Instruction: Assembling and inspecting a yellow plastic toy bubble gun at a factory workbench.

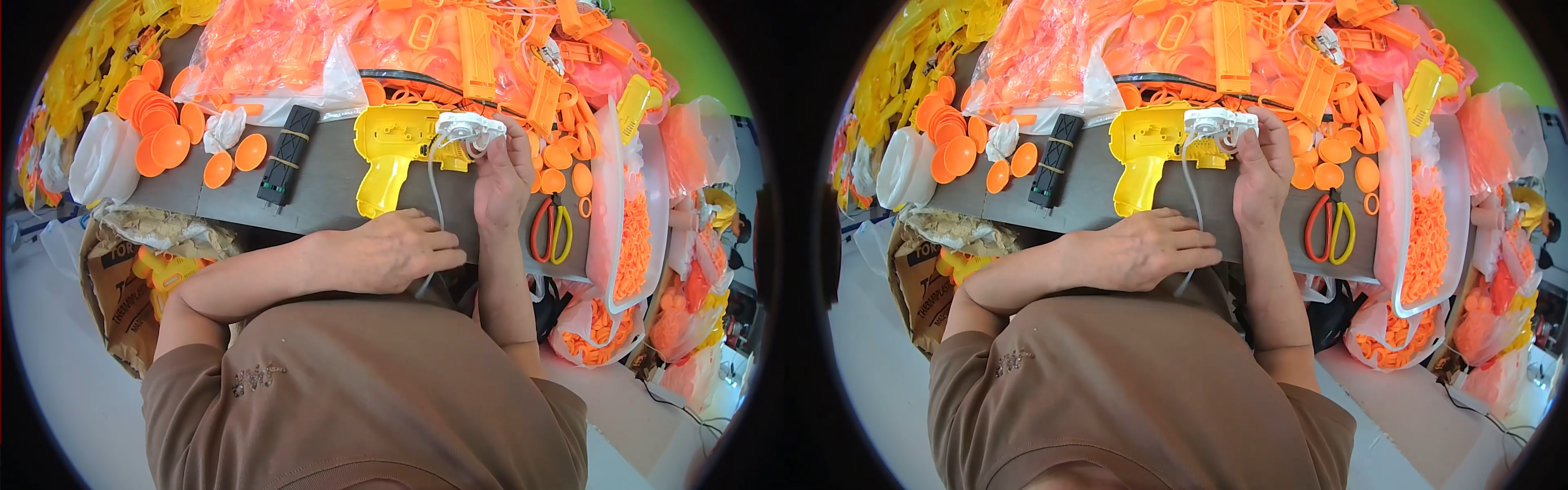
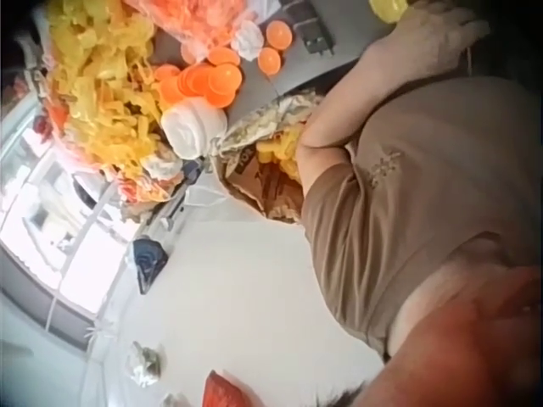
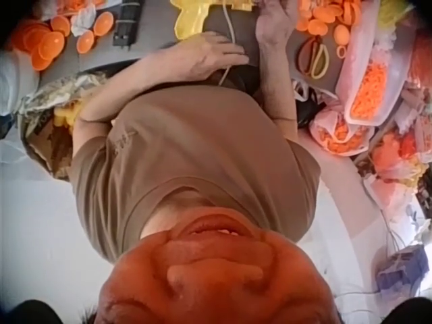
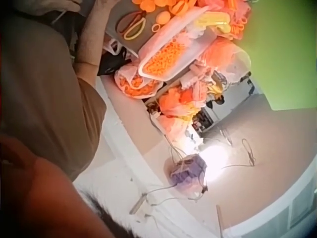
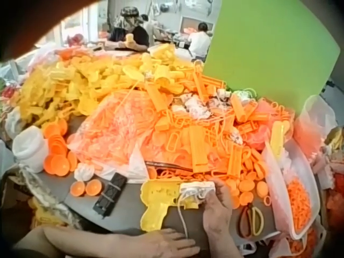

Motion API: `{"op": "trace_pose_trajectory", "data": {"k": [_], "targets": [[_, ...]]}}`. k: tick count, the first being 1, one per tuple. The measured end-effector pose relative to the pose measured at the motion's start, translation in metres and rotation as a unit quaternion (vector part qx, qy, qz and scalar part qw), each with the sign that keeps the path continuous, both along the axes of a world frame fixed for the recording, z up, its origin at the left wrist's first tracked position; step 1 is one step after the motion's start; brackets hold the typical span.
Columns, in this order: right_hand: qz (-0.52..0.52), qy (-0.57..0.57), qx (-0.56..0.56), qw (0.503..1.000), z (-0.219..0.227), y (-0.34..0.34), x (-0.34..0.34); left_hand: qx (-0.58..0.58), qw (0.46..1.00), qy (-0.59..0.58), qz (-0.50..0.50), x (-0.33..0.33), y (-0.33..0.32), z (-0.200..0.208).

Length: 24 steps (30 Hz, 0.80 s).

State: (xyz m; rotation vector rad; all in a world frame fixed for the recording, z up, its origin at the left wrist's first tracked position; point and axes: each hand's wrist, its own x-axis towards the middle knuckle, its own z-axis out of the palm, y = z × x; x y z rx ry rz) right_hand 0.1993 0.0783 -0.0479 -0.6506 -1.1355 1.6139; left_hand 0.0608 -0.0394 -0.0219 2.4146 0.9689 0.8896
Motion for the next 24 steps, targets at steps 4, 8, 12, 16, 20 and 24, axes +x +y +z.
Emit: {"op": "trace_pose_trajectory", "data": {"k": [4, 8, 12, 16, 20, 24], "targets": [[0.015, 0.026, -0.014, 0.999, -0.003, 0.004, 0.007, 0.071, 0.991, -0.037, 0.111, -0.022, 0.032, 0.032], [0.039, 0.048, -0.036, 0.997, 0.0, 0.001, 0.007, 0.178, 0.962, 0.087, 0.191, -0.053, 0.104, 0.057], [0.042, 0.045, -0.041, 0.997, 0.002, -0.001, 0.002, 0.208, 0.943, 0.241, 0.097, -0.061, 0.162, 0.023], [0.042, 0.07, -0.054, 0.995, 0.0, 0.001, 0.004, 0.227, 0.938, 0.262, 0.024, -0.052, 0.17, 0.044], [0.039, 0.087, -0.063, 0.993, -0.003, 0.002, 0.009, 0.244, 0.943, 0.226, -0.014, -0.062, 0.14, 0.076], [0.031, 0.091, -0.067, 0.993, -0.002, -0.001, 0.01, 0.12, 0.947, 0.283, 0.096, -0.094, 0.088, 0.076]]}}
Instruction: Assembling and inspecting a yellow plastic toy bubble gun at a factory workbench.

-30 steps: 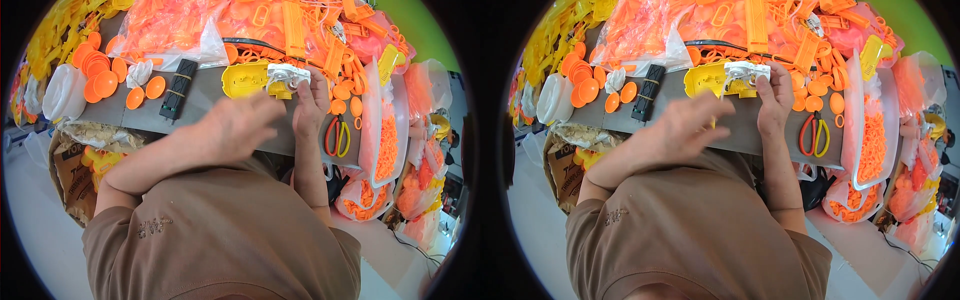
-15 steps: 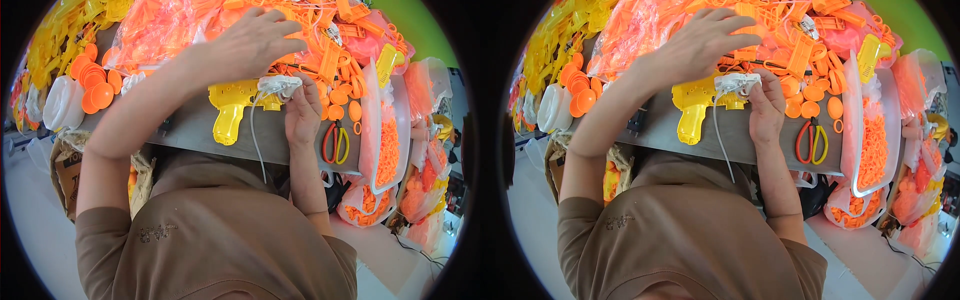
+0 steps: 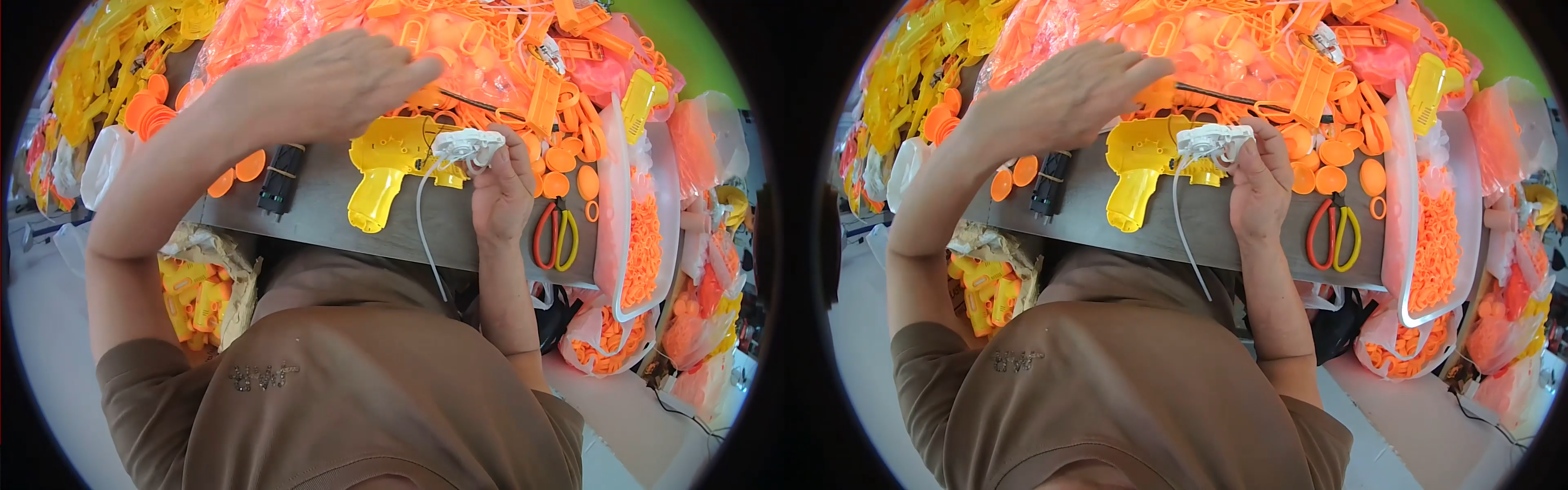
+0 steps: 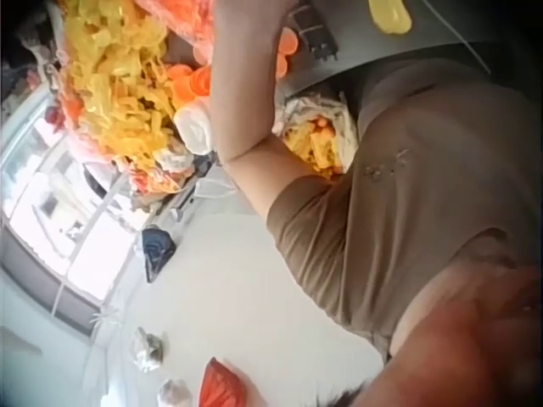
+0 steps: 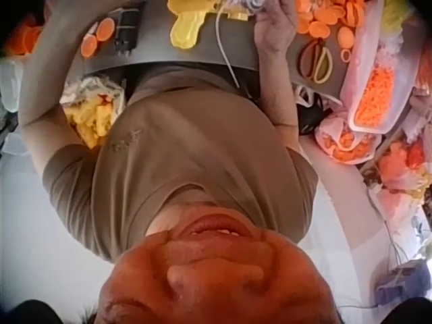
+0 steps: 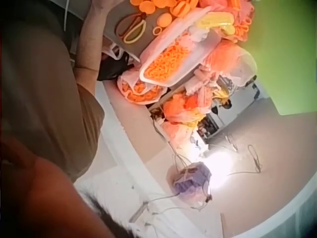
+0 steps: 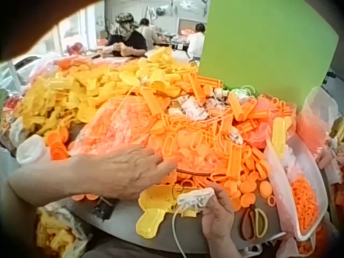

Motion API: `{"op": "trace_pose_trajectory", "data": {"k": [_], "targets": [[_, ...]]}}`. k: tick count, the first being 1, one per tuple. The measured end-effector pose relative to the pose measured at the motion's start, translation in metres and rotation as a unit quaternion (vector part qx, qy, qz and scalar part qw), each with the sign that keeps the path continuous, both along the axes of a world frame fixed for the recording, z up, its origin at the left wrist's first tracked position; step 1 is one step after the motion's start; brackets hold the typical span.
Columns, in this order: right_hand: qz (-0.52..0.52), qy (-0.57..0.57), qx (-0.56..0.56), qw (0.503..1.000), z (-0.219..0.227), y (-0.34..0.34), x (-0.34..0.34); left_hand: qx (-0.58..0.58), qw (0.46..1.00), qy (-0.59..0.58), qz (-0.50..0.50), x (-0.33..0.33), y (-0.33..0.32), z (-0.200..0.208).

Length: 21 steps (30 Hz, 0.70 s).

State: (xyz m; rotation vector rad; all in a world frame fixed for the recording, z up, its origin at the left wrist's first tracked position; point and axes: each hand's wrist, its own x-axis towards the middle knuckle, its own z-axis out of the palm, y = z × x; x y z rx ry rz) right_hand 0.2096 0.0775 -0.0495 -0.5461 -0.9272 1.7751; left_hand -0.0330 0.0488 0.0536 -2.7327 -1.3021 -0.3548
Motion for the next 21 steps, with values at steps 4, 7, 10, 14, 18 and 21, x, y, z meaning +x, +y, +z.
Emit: {"op": "trace_pose_trajectory", "data": {"k": [4, 7, 10, 14, 18, 21], "targets": [[-0.011, -0.046, 0.024, 0.999, 0.001, -0.004, -0.002, -0.187, 0.968, -0.09, 0.141, -0.006, -0.052, 0.002], [-0.027, -0.159, 0.063, 0.985, 0.008, -0.011, -0.007, -0.197, 0.938, -0.243, 0.149, -0.002, -0.07, -0.019], [-0.039, -0.222, 0.114, 0.968, 0.01, -0.018, -0.013, -0.183, 0.918, -0.326, 0.134, 0.003, -0.077, -0.034], [-0.042, -0.256, 0.124, 0.958, 0.01, -0.024, -0.017, -0.299, 0.854, -0.393, 0.164, 0.016, -0.082, -0.022], [-0.047, -0.26, 0.129, 0.956, 0.011, -0.028, -0.017, -0.337, 0.85, -0.347, 0.209, 0.025, -0.081, -0.022], [-0.052, -0.272, 0.147, 0.95, 0.013, -0.031, -0.015, -0.22, 0.895, -0.337, 0.19, 0.025, -0.081, -0.037]]}}
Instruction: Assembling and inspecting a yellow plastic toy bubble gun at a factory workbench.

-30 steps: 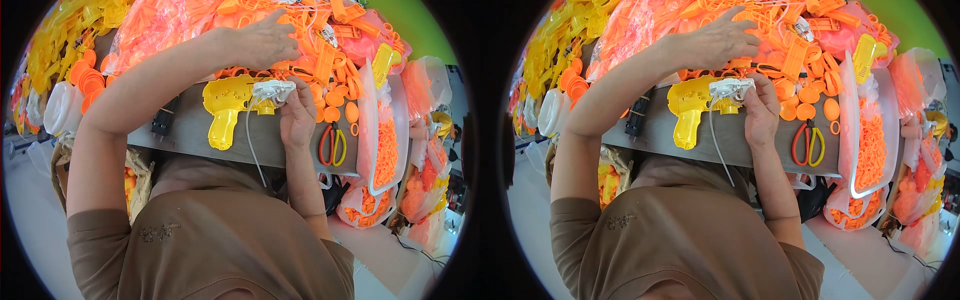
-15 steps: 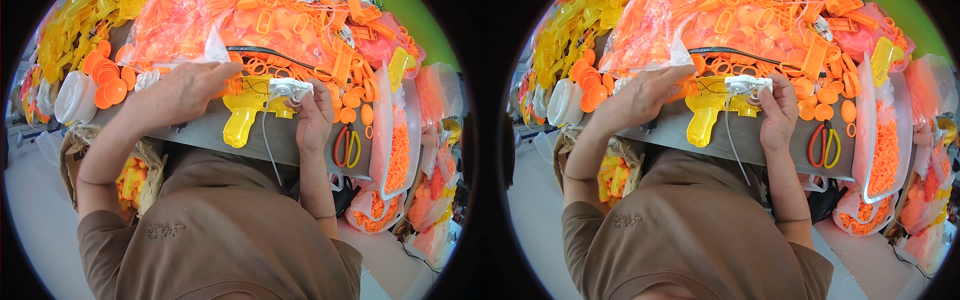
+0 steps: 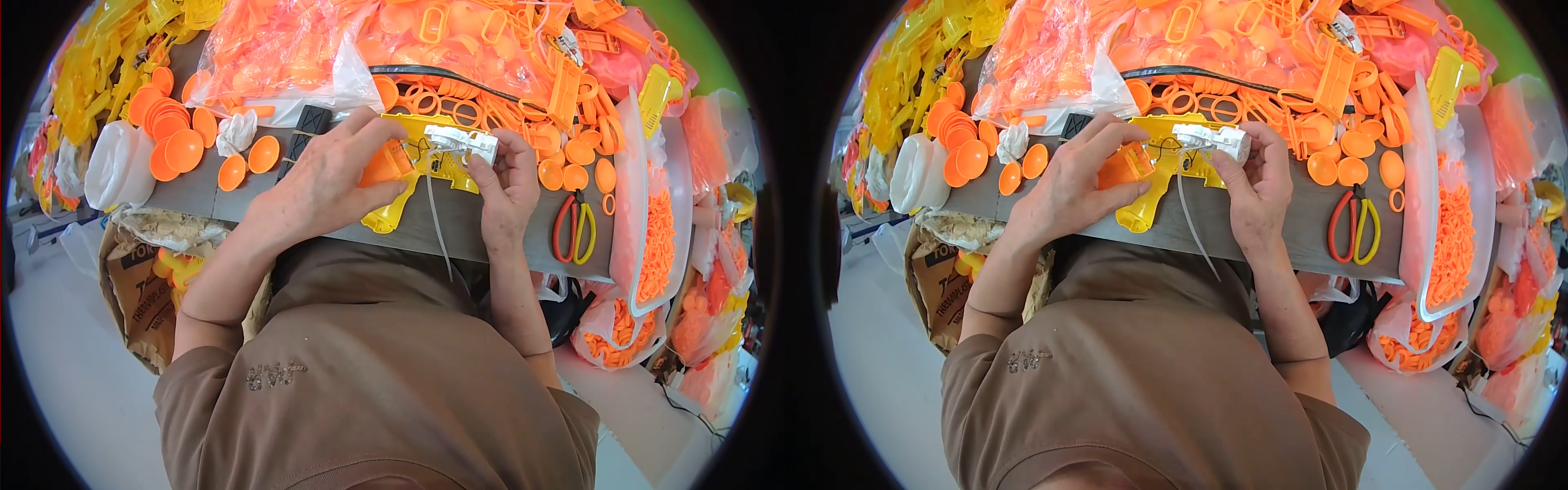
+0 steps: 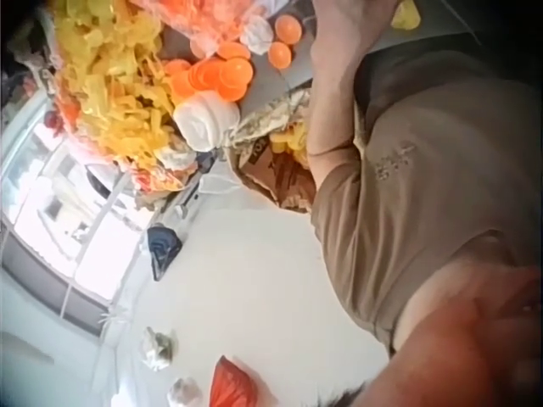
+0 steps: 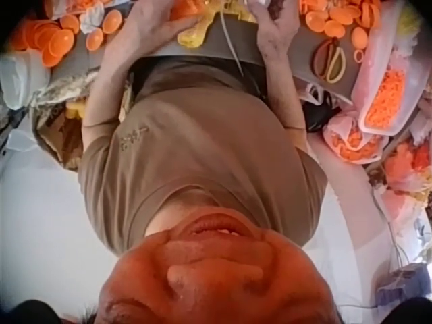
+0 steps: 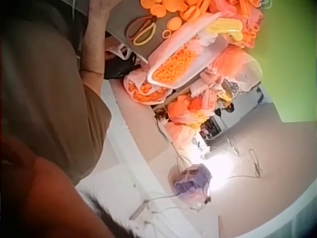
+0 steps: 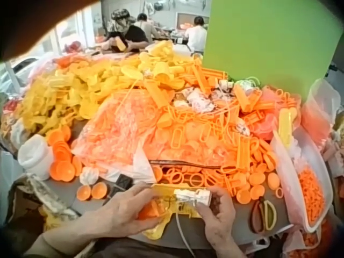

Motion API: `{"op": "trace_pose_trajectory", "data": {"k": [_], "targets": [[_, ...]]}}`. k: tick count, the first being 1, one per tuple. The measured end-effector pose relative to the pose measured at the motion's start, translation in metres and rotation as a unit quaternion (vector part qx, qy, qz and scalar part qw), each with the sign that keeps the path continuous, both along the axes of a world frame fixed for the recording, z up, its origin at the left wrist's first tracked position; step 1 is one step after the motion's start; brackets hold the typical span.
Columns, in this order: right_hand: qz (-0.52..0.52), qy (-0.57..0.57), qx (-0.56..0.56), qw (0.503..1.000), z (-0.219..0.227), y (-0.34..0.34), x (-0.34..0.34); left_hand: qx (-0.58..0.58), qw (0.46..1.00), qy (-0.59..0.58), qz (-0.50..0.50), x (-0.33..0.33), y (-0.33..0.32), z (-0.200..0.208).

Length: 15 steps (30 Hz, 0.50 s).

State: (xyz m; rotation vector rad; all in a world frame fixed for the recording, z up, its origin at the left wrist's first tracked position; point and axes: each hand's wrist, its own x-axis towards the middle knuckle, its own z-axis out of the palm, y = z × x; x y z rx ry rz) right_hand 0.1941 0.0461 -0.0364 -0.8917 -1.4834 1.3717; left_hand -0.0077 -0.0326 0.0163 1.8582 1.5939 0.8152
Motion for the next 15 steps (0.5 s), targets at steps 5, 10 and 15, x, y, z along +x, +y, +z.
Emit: {"op": "trace_pose_trajectory", "data": {"k": [5, 10, 15], "targets": [[-0.018, -0.009, 0.007, 1.0, -0.002, -0.003, 0.001, 0.081, 0.995, -0.029, 0.053, 0.011, 0.004, -0.001], [-0.017, 0.041, -0.041, 0.998, -0.004, -0.004, 0.004, 0.013, 0.999, 0.026, 0.042, 0.01, 0.004, 0.002], [-0.006, 0.036, -0.027, 0.999, -0.006, -0.01, 0.009, 0.043, 0.997, 0.056, 0.032, 0.01, 0.01, -0.005]]}}
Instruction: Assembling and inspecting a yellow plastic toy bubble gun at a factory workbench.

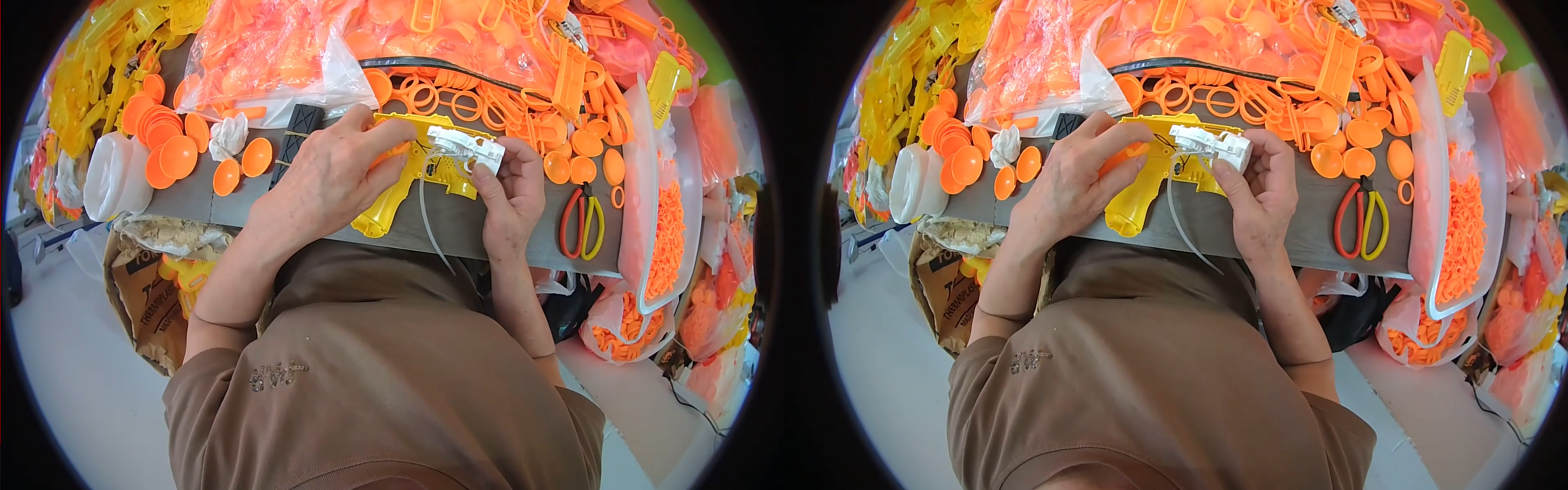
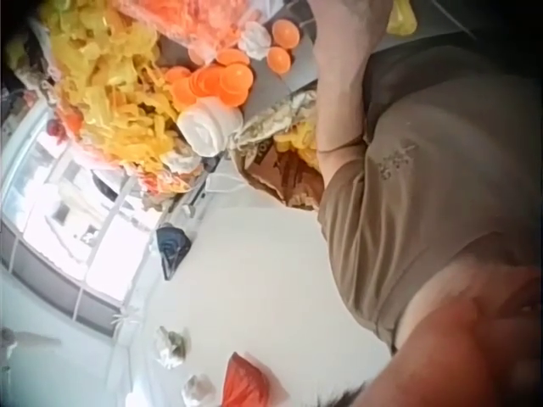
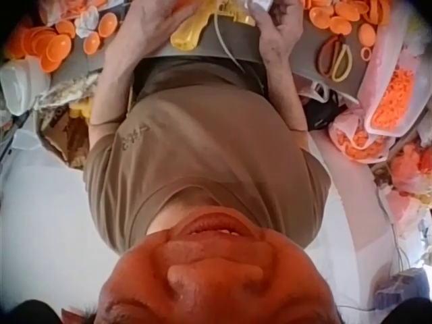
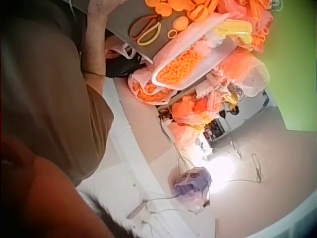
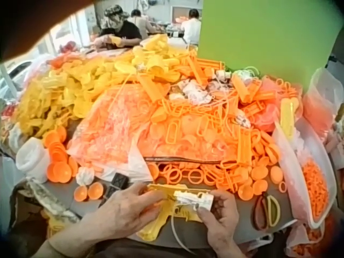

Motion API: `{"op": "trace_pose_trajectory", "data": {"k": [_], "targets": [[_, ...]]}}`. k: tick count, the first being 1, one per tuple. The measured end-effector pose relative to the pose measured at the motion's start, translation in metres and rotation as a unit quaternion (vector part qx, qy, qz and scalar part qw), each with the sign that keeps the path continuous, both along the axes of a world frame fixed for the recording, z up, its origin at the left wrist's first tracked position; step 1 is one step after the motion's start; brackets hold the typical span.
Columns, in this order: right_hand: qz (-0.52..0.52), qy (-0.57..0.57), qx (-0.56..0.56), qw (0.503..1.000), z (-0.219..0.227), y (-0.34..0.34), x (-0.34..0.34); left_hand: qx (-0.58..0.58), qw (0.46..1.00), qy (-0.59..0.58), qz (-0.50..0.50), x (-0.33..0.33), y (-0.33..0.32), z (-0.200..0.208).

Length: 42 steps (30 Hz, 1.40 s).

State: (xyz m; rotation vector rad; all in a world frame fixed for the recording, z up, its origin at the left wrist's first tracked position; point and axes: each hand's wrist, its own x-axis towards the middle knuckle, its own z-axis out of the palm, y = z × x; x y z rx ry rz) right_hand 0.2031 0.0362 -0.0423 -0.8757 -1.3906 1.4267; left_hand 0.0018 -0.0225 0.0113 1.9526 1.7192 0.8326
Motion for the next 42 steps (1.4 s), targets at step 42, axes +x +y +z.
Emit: {"op": "trace_pose_trajectory", "data": {"k": [42], "targets": [[0.006, 0.054, -0.03, 0.998, -0.008, 0.003, 0.007, 0.193, 0.969, 0.14, 0.063, 0.018, 0.011, -0.051]]}}
